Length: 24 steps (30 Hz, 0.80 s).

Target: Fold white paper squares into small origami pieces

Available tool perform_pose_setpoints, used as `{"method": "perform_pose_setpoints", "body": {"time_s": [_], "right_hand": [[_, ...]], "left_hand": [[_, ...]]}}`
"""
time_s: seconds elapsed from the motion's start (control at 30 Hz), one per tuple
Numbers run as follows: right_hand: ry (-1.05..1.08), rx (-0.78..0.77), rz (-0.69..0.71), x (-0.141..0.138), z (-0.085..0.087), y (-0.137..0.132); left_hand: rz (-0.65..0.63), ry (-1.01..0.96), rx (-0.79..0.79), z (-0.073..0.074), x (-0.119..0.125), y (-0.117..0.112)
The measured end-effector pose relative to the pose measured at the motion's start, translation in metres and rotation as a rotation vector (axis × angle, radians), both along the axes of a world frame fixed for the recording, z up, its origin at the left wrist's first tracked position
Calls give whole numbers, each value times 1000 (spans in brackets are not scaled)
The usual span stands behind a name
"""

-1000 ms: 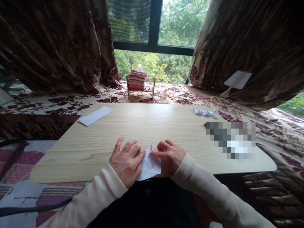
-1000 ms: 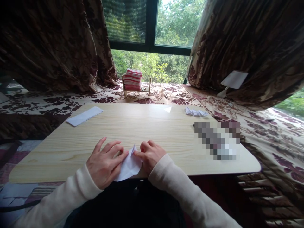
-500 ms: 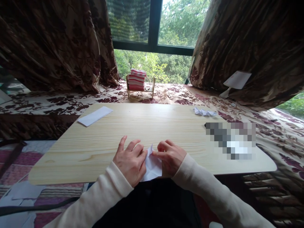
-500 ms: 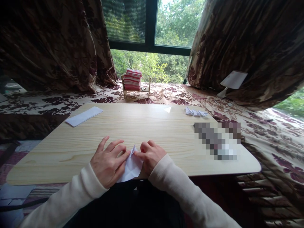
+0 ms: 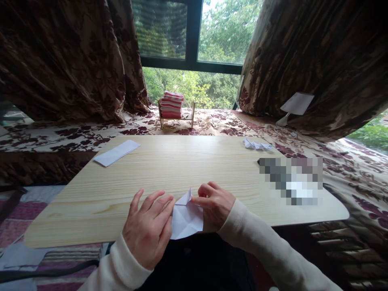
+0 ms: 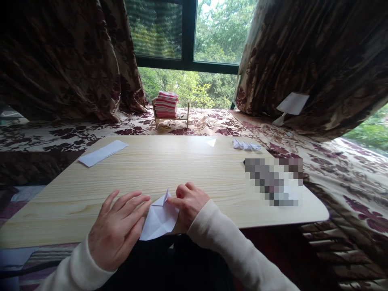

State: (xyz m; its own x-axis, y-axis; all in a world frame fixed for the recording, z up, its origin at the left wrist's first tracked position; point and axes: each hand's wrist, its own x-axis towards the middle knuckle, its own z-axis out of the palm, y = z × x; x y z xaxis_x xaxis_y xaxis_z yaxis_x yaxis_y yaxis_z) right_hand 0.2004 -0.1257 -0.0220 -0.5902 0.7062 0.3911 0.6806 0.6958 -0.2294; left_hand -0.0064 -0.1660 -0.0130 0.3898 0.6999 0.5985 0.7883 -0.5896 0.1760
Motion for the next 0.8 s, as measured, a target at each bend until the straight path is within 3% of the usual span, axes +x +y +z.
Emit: {"method": "perform_pose_setpoints", "body": {"time_s": [0.27,0.53,0.8], "right_hand": [[34,-28,19,18,6,-7],[-145,20,-63,8,7,-21],[-151,6,-38,11,5,-20]], "left_hand": [[-45,19,-38,-5,7,4],[-76,44,-12,-3,15,-5],[-19,121,-26,-15,33,-11]]}}
